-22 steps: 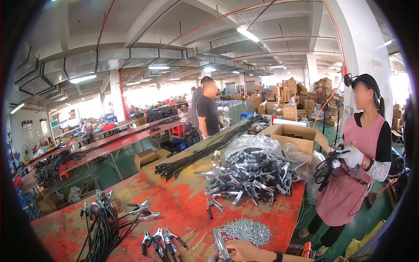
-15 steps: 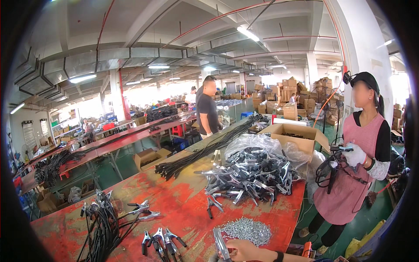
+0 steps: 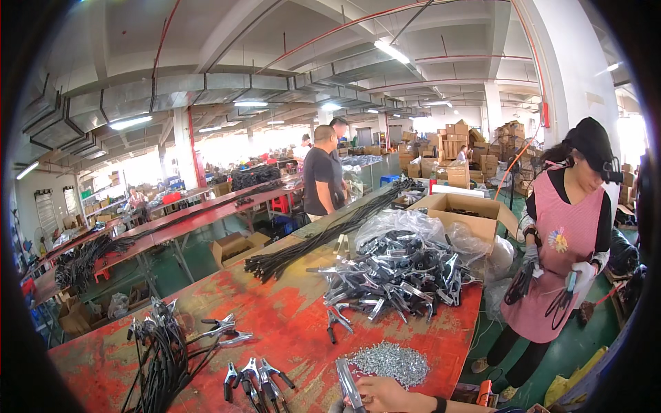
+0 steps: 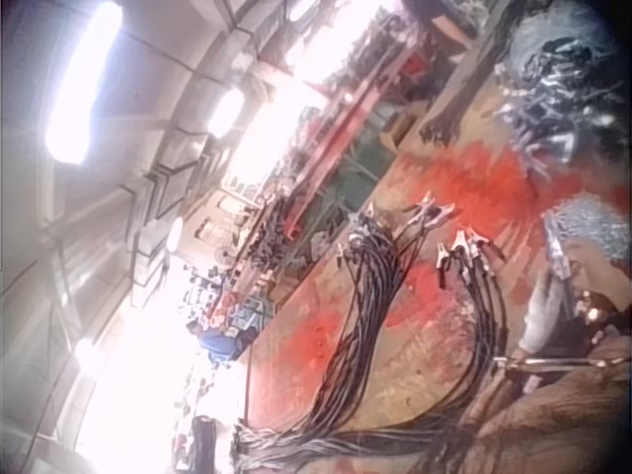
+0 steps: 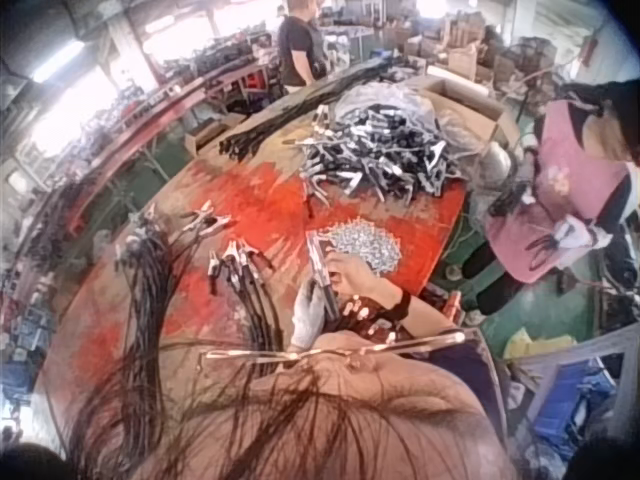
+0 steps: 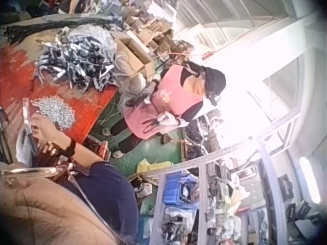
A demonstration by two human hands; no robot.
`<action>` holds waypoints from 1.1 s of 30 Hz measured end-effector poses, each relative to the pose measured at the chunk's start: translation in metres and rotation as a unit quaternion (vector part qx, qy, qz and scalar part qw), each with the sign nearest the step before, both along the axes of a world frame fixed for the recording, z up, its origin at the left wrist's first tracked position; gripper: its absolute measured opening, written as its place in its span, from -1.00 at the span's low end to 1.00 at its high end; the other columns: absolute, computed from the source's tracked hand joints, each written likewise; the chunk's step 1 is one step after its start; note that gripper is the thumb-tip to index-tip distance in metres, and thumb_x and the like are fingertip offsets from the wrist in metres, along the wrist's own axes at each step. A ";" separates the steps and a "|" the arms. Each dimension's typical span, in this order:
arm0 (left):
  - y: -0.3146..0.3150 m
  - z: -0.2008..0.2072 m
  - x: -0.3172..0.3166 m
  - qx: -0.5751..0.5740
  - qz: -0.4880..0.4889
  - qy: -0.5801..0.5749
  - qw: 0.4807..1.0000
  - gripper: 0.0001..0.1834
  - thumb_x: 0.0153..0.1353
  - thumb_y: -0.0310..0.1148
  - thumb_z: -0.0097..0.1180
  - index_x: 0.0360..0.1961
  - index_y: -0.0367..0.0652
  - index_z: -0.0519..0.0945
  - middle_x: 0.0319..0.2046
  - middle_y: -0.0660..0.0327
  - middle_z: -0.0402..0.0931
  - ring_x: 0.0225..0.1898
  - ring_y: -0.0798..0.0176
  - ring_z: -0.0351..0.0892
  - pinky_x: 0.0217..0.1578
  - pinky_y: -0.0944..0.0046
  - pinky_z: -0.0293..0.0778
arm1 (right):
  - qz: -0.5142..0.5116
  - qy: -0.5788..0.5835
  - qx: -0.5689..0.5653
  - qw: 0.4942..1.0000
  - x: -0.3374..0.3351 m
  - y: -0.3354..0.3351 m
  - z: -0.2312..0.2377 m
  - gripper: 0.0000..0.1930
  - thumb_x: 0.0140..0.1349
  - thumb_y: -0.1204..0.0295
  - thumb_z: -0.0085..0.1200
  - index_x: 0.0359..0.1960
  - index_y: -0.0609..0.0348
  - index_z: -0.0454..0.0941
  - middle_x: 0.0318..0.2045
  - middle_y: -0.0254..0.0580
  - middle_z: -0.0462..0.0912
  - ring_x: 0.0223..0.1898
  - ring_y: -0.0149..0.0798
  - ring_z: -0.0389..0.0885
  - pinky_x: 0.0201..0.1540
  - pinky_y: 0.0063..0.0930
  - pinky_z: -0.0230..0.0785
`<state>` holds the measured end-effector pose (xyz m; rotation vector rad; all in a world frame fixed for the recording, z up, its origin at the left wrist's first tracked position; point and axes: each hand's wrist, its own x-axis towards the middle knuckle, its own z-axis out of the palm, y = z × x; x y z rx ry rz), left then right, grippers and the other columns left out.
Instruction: Assembling alligator clips and lugs onto heavy-duty electrical cables on a factory work table.
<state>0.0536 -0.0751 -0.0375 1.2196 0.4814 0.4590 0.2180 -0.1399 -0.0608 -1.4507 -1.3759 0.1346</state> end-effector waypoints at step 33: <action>0.003 0.003 0.005 0.067 0.017 0.013 0.998 -0.71 0.37 -0.35 -0.09 0.03 -0.26 0.47 -0.24 0.09 0.56 -0.24 0.25 0.53 -0.17 0.28 0.45 | -0.050 -0.188 -0.041 0.980 -0.011 -0.011 0.054 -0.77 -0.11 0.34 0.36 -0.36 -0.01 0.66 -0.46 -0.29 0.59 -0.39 -0.16 0.60 -0.39 -0.34 0.43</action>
